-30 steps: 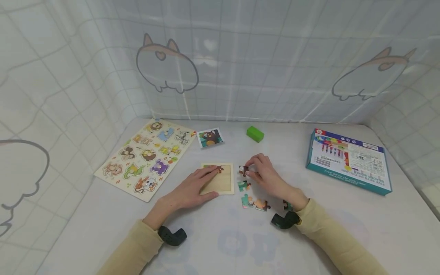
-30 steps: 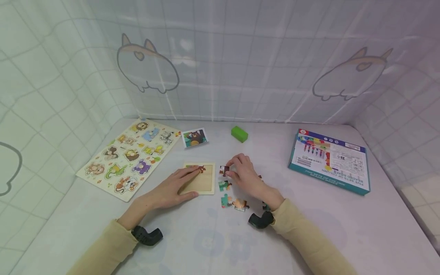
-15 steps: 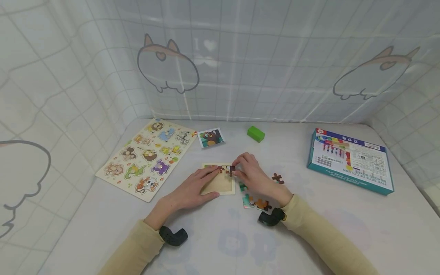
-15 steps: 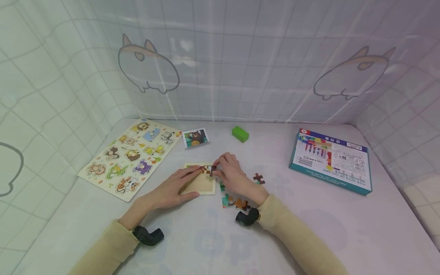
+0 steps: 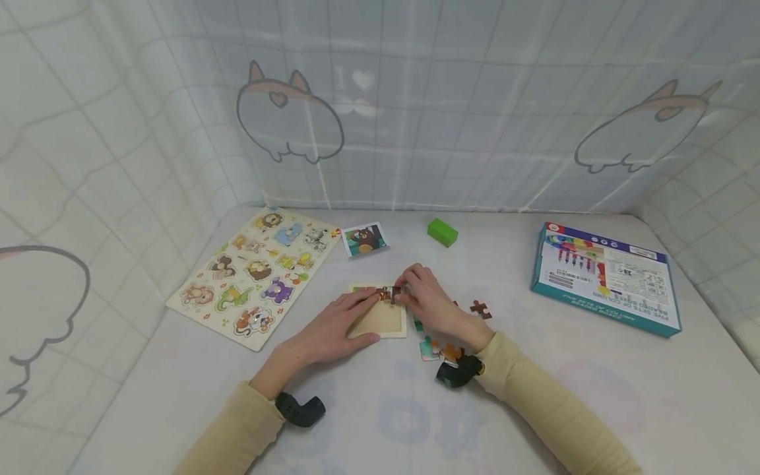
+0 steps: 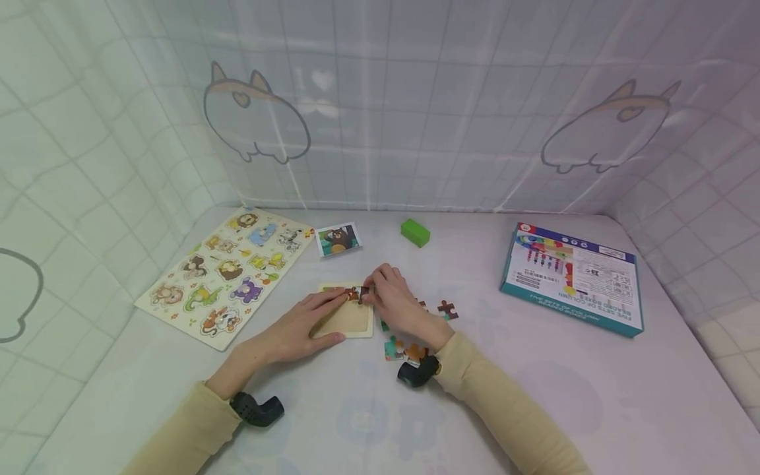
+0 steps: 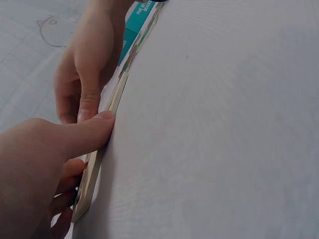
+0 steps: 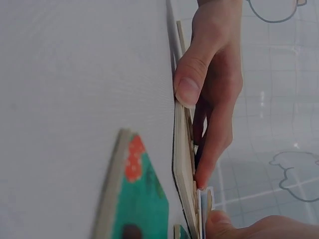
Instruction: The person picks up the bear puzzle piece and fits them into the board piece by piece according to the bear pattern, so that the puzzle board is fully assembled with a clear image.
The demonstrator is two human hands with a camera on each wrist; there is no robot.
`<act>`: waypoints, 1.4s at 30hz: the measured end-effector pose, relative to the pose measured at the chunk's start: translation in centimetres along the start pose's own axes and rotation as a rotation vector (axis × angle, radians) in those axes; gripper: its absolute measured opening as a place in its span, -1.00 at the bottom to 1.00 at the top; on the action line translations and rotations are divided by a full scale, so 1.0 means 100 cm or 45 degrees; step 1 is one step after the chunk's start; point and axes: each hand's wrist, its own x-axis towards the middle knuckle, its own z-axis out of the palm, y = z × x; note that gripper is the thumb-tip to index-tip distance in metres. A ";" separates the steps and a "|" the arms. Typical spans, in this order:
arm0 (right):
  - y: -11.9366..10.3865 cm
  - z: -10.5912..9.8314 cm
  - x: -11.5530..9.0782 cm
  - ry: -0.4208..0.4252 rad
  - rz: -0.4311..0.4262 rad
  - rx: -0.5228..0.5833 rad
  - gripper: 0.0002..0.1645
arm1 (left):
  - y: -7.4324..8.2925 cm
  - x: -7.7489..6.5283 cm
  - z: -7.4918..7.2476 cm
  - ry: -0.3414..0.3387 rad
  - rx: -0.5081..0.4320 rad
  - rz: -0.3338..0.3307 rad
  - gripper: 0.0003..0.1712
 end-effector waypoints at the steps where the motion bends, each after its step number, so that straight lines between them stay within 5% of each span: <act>1: 0.001 0.001 0.000 0.005 -0.003 0.002 -0.76 | 0.000 0.000 0.000 0.002 0.001 -0.002 -0.12; 33: 0.008 0.006 0.001 0.072 0.026 -0.020 -0.81 | 0.008 0.005 0.003 -0.014 0.169 -0.021 -0.21; 42: 0.009 0.008 0.002 0.089 0.011 -0.005 -0.81 | 0.011 0.009 0.002 -0.010 0.186 0.034 -0.21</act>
